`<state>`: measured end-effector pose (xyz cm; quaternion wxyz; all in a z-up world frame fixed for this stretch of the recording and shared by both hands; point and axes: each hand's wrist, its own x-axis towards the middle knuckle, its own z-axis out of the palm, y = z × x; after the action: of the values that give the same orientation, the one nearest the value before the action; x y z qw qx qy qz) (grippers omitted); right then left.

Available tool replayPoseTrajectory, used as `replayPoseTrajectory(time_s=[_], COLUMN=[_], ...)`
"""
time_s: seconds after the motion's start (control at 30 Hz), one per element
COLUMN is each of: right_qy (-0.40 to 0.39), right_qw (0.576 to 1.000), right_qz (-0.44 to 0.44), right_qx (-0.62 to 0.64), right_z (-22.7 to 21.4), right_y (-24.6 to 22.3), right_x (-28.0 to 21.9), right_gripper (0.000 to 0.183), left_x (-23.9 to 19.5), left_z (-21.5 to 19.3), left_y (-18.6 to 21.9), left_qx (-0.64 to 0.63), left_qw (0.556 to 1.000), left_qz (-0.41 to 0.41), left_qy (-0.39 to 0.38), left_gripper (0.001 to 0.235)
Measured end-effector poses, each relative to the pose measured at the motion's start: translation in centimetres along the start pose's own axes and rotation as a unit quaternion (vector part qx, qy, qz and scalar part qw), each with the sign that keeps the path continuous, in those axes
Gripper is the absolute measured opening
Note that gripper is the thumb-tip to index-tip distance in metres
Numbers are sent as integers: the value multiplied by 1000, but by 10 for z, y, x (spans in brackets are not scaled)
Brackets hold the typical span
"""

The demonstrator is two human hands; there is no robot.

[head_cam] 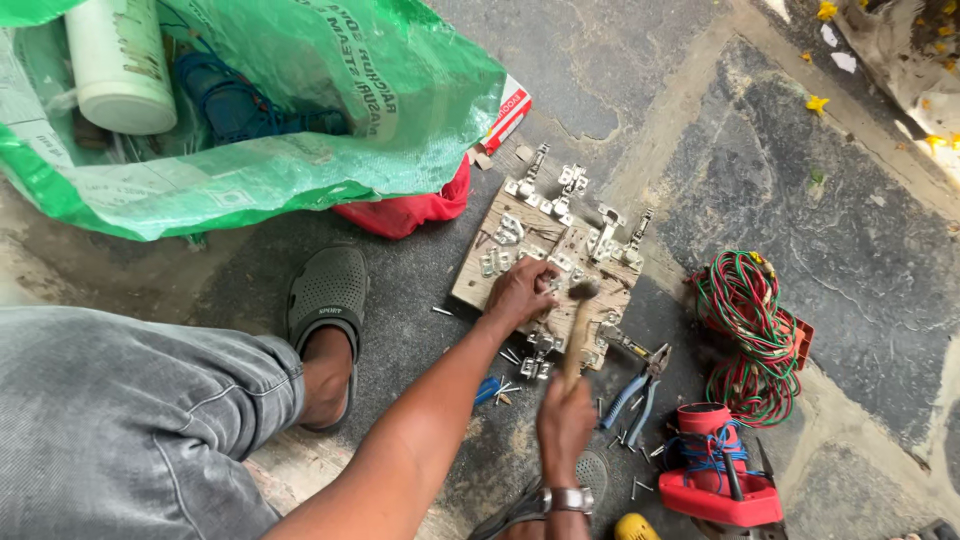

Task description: The person sits on the ground and uses pliers and a hammer to work on small metal electrical components arranged on a wooden board. They repeatedly strike the components with the hammer while holding them with pliers.

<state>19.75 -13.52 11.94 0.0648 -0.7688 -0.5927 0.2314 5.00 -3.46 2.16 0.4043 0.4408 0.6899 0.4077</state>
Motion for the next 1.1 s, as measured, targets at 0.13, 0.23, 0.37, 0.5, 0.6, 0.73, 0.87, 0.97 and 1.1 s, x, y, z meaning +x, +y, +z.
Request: replayPoseTrajectory(time_s=[0.13,0.23,0.37,0.5,0.6,0.73,0.87,0.97,1.1], right_qy=[129,219,197,191,13,-101,-192,-225,-274], right_qw=[971,902,893,960,974,977,978,973,960], right_qz=[-74,-206,-170,-30,146,159,73,6,-37], right_qx=[189,308,368,203,175,103,-24,-50,-54], right_z=[-42,-60,-54,-25,-24,-41,-64,-79,-79], right_y=[-27,-50,-51,-20,6,25,19,16,22], right_x=[7,-3,-8,-8,9,19,11,-7,-30], right_gripper=[28,24,24,21,29,26,27,33,38], left_x=[3,-4,6,11,30,50,31,3,-44], left_z=[5,4,14,10,0,-22,-33,-34,-42], left_y=[-1,-11,-7,-10,2,44,121,181,233], left_qx=[3,22,21,36,-25,-424,-652,-696,-767], left_qw=[999,1000,999,999,998,896,746,680,564], left_qz=[35,19,-30,11,-56,-131,-43,1,18], left_qy=[10,9,-31,-11,-10,-19,-132,-230,-307], left_gripper=[62,61,62,61,60,60,68,71,72])
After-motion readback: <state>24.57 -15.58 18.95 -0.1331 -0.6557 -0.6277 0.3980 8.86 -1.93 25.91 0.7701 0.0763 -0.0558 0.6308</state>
